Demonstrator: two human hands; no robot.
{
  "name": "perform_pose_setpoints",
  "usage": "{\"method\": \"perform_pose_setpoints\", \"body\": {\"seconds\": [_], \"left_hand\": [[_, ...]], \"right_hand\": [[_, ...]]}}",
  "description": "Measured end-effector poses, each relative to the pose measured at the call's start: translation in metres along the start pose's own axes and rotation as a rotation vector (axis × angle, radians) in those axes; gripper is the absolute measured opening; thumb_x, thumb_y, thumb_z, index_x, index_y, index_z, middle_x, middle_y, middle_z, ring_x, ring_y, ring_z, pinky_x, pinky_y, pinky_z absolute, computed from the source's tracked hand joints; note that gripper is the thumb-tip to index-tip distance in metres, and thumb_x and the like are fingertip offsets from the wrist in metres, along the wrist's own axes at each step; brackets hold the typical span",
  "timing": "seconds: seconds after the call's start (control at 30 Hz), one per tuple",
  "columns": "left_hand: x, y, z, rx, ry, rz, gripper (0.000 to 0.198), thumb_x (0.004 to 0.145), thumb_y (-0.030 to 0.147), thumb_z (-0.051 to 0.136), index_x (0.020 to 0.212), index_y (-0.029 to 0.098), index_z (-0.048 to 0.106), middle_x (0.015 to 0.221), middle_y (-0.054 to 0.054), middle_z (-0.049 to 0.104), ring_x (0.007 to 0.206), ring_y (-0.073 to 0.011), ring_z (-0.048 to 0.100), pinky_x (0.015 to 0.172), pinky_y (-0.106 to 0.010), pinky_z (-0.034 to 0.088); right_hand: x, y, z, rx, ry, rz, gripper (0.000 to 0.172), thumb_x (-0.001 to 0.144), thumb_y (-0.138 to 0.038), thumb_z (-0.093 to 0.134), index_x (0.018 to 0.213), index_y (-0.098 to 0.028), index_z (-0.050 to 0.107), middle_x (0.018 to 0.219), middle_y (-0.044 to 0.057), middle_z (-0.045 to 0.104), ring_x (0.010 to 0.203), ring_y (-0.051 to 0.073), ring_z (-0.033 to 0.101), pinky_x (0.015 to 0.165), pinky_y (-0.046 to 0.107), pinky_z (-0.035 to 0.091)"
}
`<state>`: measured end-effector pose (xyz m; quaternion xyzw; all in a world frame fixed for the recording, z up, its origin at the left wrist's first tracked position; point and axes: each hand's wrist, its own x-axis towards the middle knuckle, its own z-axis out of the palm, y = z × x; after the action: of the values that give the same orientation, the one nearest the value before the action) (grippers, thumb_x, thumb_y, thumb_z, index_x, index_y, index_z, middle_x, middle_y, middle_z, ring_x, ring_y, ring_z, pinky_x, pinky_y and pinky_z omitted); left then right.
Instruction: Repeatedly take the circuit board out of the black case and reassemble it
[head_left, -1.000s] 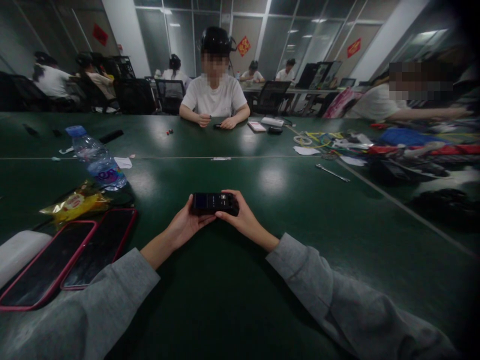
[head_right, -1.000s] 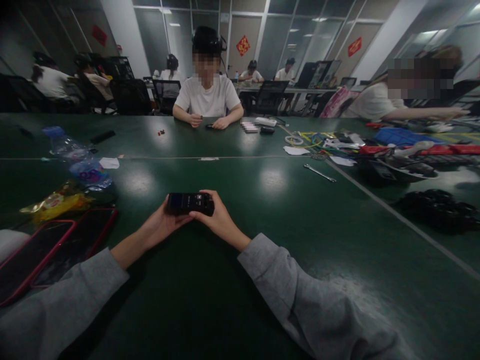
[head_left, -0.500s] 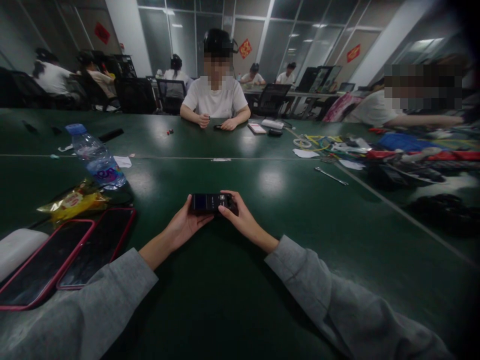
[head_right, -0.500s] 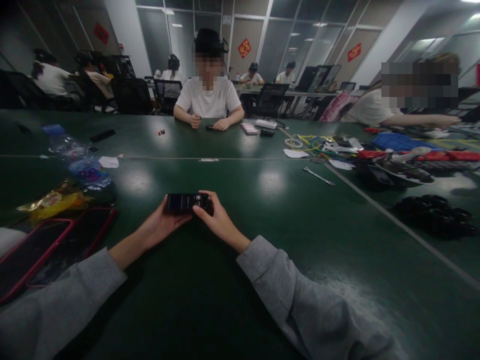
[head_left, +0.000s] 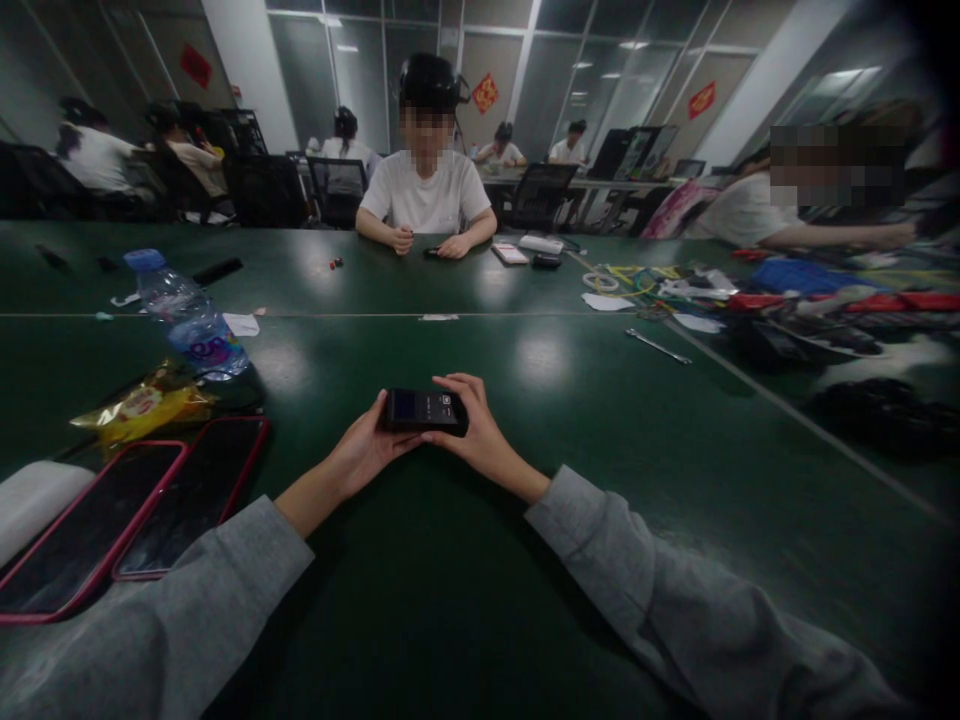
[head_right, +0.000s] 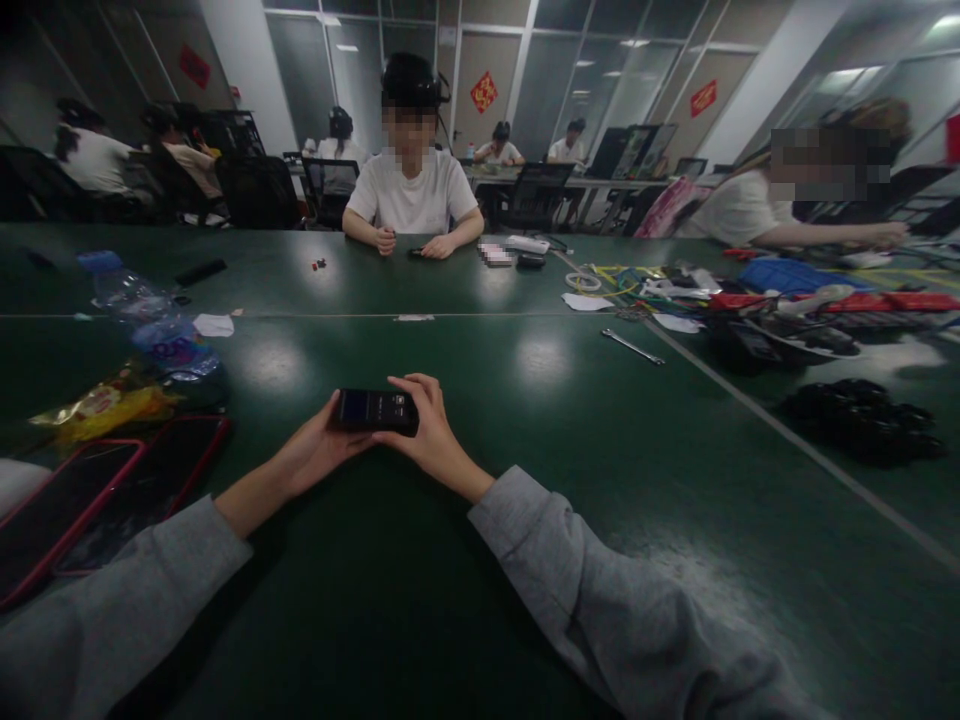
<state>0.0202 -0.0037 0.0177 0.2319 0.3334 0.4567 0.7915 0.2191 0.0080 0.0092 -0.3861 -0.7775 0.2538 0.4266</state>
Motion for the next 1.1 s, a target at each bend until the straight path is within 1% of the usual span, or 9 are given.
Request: {"method": "perform_pose_setpoints", "body": {"seconds": [0.13,0.2,0.37,0.53,0.7,0.83,0.93,1.0,1.1], "left_hand": [[0.0,0.001,0.0,-0.005,-0.017,-0.011,0.045,0.097,0.036,0.044,0.135,0.012,0.043,0.122,-0.019,0.062,0.105,-0.0261,0.066,0.099,-0.04,0.047],[0.001,0.001,0.0,0.004,-0.015,-0.032,0.047,0.098,0.038,0.042,0.136,0.011,0.042,0.124,-0.02,0.061,0.106,-0.0272,0.065,0.101,-0.042,0.045],[0.003,0.002,-0.004,-0.056,-0.066,-0.055,0.053,0.097,0.044,0.041,0.138,0.01,0.04,0.122,-0.02,0.062,0.106,-0.0277,0.065,0.103,-0.043,0.041],[0.004,0.002,-0.006,-0.071,-0.059,-0.037,0.054,0.096,0.046,0.041,0.138,0.012,0.039,0.112,-0.018,0.065,0.095,-0.027,0.068,0.101,-0.044,0.042],[0.006,0.0,-0.007,-0.03,-0.076,-0.013,0.044,0.097,0.036,0.042,0.135,0.012,0.042,0.11,-0.018,0.065,0.09,-0.0245,0.069,0.096,-0.041,0.047],[0.007,-0.002,-0.01,0.008,-0.056,0.013,0.035,0.096,0.023,0.045,0.128,0.009,0.048,0.108,-0.018,0.065,0.092,-0.0252,0.068,0.094,-0.041,0.05],[0.006,-0.002,-0.01,0.018,-0.055,0.023,0.032,0.093,0.017,0.047,0.123,0.008,0.052,0.111,-0.019,0.064,0.095,-0.0255,0.068,0.094,-0.041,0.051],[0.005,-0.002,-0.008,0.025,-0.049,0.032,0.031,0.093,0.017,0.048,0.122,0.008,0.053,0.112,-0.019,0.064,0.096,-0.0255,0.067,0.095,-0.04,0.05],[0.003,-0.001,-0.004,0.024,-0.027,0.04,0.032,0.094,0.019,0.047,0.124,0.009,0.051,0.114,-0.019,0.064,0.099,-0.0265,0.067,0.097,-0.04,0.048]], "right_hand": [[0.0,0.001,0.0,0.011,-0.022,0.024,0.056,0.077,-0.031,0.074,0.127,-0.03,0.049,0.124,0.007,0.045,0.121,0.026,0.046,0.105,0.048,0.04],[0.0,0.002,0.001,0.012,-0.034,0.045,0.053,0.077,-0.028,0.074,0.125,-0.029,0.05,0.12,0.007,0.051,0.115,0.026,0.05,0.101,0.049,0.042],[0.0,0.004,0.001,0.043,-0.001,0.05,0.05,0.077,-0.028,0.074,0.121,-0.027,0.052,0.118,0.007,0.055,0.111,0.026,0.053,0.098,0.048,0.043],[-0.001,0.004,0.001,0.125,0.066,0.059,0.05,0.077,-0.033,0.073,0.121,-0.027,0.049,0.121,0.006,0.056,0.114,0.025,0.054,0.1,0.046,0.043],[-0.002,-0.002,-0.001,0.144,0.12,0.049,0.05,0.077,-0.035,0.073,0.121,-0.026,0.049,0.12,0.007,0.056,0.113,0.024,0.055,0.101,0.044,0.043],[-0.003,-0.008,-0.006,0.068,0.087,0.014,0.048,0.077,-0.034,0.074,0.119,-0.026,0.05,0.117,0.007,0.056,0.11,0.025,0.055,0.098,0.045,0.044],[-0.004,-0.011,-0.01,0.015,0.063,-0.036,0.047,0.078,-0.031,0.073,0.118,-0.027,0.05,0.117,0.007,0.056,0.11,0.026,0.055,0.097,0.047,0.045],[-0.006,-0.012,-0.013,-0.024,0.107,-0.07,0.047,0.078,-0.03,0.073,0.119,-0.027,0.049,0.117,0.007,0.055,0.11,0.027,0.054,0.096,0.047,0.045],[-0.01,-0.013,-0.018,-0.11,0.282,-0.115,0.05,0.079,-0.03,0.072,0.122,-0.029,0.046,0.117,0.007,0.053,0.11,0.027,0.053,0.096,0.049,0.044]]}}
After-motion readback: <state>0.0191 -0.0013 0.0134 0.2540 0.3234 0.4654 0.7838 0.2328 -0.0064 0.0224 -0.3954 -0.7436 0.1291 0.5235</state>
